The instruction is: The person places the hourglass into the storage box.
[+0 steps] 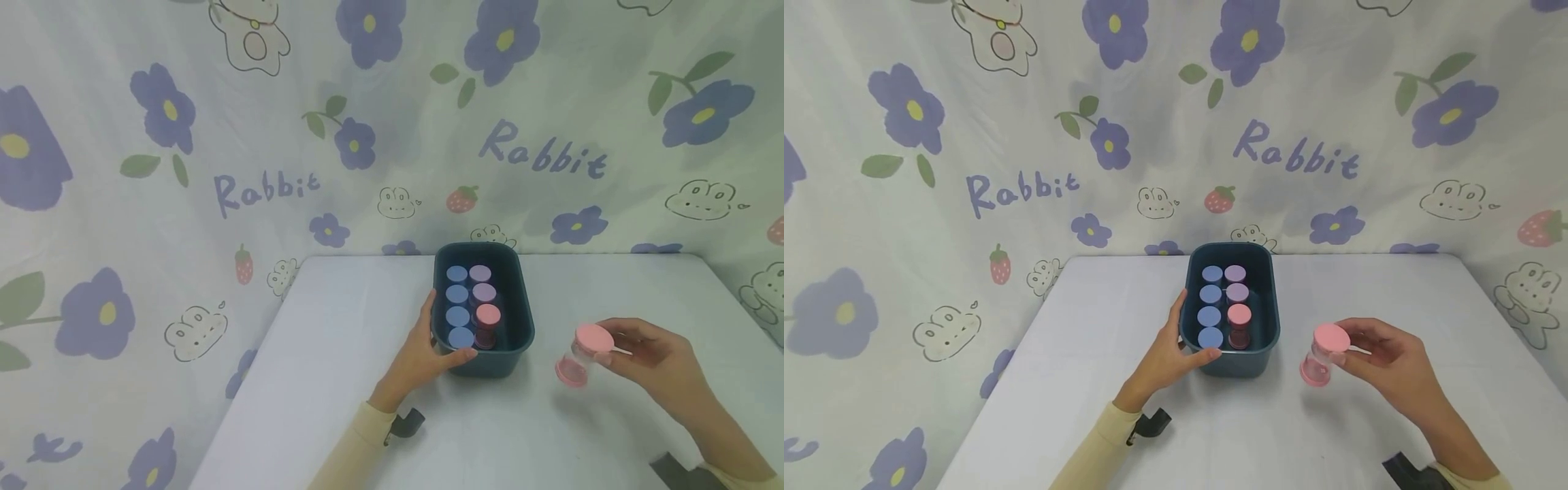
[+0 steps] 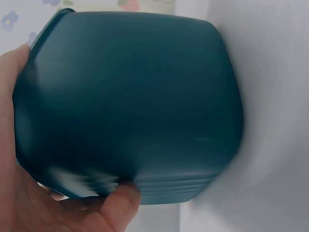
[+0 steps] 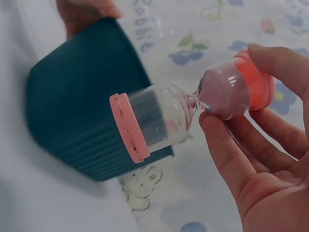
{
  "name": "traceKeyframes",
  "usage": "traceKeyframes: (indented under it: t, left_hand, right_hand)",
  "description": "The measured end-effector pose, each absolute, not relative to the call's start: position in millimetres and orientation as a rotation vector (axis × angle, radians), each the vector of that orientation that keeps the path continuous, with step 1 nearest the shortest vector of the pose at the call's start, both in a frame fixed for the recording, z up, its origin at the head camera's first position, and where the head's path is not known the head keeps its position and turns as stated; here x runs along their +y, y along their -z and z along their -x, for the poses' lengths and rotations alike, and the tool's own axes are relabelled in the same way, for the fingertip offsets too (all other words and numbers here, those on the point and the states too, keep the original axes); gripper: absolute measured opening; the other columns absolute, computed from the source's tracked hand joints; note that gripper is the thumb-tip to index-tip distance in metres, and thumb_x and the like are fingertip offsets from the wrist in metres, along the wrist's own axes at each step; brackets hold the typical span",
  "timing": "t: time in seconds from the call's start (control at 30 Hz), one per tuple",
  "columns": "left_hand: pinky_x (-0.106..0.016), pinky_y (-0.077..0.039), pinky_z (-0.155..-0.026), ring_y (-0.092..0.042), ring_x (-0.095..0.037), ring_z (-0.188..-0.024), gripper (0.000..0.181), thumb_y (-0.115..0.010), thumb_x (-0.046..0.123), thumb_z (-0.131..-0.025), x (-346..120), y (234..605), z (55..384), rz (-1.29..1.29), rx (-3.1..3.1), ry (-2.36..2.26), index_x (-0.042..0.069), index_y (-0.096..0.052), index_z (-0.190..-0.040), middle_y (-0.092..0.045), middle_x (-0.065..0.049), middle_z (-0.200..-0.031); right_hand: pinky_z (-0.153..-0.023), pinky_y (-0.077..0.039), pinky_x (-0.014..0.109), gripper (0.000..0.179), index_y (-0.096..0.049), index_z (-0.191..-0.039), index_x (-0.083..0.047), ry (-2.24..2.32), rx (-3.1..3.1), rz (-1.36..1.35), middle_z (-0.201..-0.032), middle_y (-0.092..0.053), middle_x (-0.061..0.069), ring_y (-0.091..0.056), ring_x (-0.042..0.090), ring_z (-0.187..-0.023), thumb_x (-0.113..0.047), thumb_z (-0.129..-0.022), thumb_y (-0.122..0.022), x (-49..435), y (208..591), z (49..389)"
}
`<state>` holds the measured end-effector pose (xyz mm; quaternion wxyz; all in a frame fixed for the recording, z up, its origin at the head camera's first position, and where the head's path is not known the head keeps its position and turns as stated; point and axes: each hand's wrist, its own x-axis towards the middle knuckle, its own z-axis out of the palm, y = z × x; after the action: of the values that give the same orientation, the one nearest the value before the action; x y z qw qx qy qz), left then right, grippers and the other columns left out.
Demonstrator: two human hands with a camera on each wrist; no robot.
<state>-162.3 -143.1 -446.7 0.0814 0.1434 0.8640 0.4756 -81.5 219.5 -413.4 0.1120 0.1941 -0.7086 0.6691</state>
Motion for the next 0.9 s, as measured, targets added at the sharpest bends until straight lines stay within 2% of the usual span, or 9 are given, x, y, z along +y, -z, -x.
traceKeyframes:
  t: [0.23, 0.6, 0.9]
  left_hand:
    - [-0.065, -0.035, -0.121, -0.03, -0.025, -0.158, 0.12, -0.079, 0.07, -0.076, -143, 446, 163, -0.425, 2.569, -1.436, 0.046, -0.001, -0.163, -0.02, 0.009, -0.174]
    - [-0.065, -0.035, -0.121, -0.031, -0.023, -0.157, 0.119, -0.081, 0.069, -0.076, -143, 452, 162, -0.428, 2.577, -1.444, 0.048, -0.001, -0.162, -0.021, 0.011, -0.173]
    - [-0.065, -0.034, -0.122, -0.031, -0.024, -0.158, 0.121, -0.08, 0.068, -0.076, -143, 451, 163, -0.467, 2.585, -1.46, 0.041, -0.002, -0.165, -0.02, 0.009, -0.173]
  right_hand:
    - [-0.089, -0.06, 0.017, 0.046, -0.062, -0.123, 0.014, -1.972, -1.986, -0.568, -0.117, -0.074, 0.002, -0.071, 0.007, -0.111, 0.031, -0.08, -0.063, 207, 388, 92]
    - [-0.087, -0.06, 0.015, 0.041, -0.063, -0.126, 0.008, -1.931, -2.046, -0.435, -0.118, -0.073, -0.004, -0.072, 0.003, -0.108, 0.019, -0.086, -0.069, 178, 363, 105]
    - [-0.086, -0.059, 0.013, 0.041, -0.064, -0.128, 0.004, -1.853, -2.137, -0.407, -0.119, -0.071, -0.01, -0.07, 0.001, -0.107, 0.01, -0.088, -0.073, 158, 360, 119]
